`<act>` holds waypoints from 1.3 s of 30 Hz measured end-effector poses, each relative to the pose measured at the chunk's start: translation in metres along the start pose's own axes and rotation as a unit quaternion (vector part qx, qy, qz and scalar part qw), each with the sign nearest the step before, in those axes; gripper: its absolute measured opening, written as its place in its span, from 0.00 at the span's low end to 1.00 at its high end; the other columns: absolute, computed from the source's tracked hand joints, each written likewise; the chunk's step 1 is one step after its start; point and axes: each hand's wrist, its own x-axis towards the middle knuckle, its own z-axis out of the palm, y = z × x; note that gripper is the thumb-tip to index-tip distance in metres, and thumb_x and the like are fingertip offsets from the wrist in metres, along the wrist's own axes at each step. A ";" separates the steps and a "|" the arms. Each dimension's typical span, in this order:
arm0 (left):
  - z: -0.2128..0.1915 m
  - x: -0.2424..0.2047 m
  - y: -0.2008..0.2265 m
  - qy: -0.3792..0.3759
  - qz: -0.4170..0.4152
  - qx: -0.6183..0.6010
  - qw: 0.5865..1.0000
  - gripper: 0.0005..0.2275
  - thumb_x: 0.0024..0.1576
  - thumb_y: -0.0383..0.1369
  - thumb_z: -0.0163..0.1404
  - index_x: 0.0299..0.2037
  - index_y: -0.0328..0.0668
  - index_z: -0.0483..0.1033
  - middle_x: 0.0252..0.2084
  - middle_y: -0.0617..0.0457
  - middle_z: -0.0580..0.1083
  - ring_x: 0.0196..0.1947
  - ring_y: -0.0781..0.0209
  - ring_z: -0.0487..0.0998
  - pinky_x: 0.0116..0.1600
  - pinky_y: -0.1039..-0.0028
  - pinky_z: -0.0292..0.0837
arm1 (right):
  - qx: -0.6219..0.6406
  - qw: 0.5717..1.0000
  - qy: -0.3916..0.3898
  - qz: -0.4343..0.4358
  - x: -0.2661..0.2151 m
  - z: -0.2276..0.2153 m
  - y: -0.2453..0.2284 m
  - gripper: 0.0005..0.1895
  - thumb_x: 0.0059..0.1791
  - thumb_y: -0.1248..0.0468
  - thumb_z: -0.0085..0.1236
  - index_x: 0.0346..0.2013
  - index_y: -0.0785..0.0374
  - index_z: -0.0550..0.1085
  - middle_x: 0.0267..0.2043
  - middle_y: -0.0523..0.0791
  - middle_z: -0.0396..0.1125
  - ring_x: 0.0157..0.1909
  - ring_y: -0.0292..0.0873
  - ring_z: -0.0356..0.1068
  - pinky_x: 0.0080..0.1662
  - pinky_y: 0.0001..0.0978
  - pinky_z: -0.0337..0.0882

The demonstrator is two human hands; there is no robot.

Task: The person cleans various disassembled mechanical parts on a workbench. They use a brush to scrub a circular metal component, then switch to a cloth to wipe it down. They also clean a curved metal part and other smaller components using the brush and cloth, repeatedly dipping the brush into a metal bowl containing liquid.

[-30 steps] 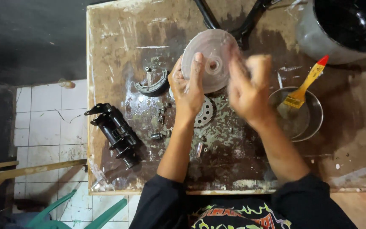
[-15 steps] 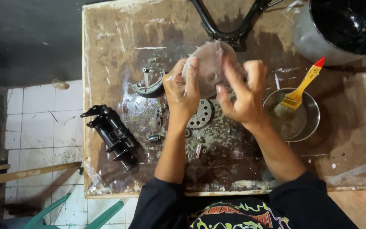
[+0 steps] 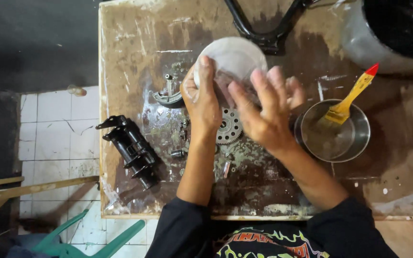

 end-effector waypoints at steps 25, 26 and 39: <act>-0.003 -0.005 -0.018 -0.087 -0.101 -0.180 0.975 0.14 0.66 0.36 0.56 0.52 0.29 0.74 0.45 0.43 0.79 0.45 0.56 0.82 0.53 0.61 0.80 | 0.088 0.996 -0.006 0.025 -0.006 0.009 0.026 0.18 0.57 0.70 0.43 0.56 0.77 0.76 0.69 0.53 0.64 0.74 0.51 0.59 0.75 0.46 0.51; -0.001 -0.008 -0.014 -0.083 -0.103 -0.177 0.975 0.14 0.66 0.36 0.56 0.51 0.30 0.74 0.45 0.43 0.79 0.45 0.56 0.82 0.53 0.60 0.81 | 0.095 0.995 0.000 0.031 -0.006 0.008 0.029 0.17 0.57 0.71 0.44 0.55 0.77 0.76 0.68 0.54 0.65 0.74 0.51 0.59 0.76 0.46 0.50; 0.011 -0.014 0.001 -0.096 -0.093 -0.147 0.980 0.12 0.65 0.35 0.53 0.50 0.33 0.73 0.45 0.46 0.79 0.43 0.61 0.81 0.50 0.70 0.82 | 0.116 0.990 -0.024 0.070 0.010 -0.001 0.031 0.20 0.56 0.72 0.42 0.57 0.83 0.74 0.68 0.57 0.65 0.74 0.53 0.61 0.75 0.50 0.55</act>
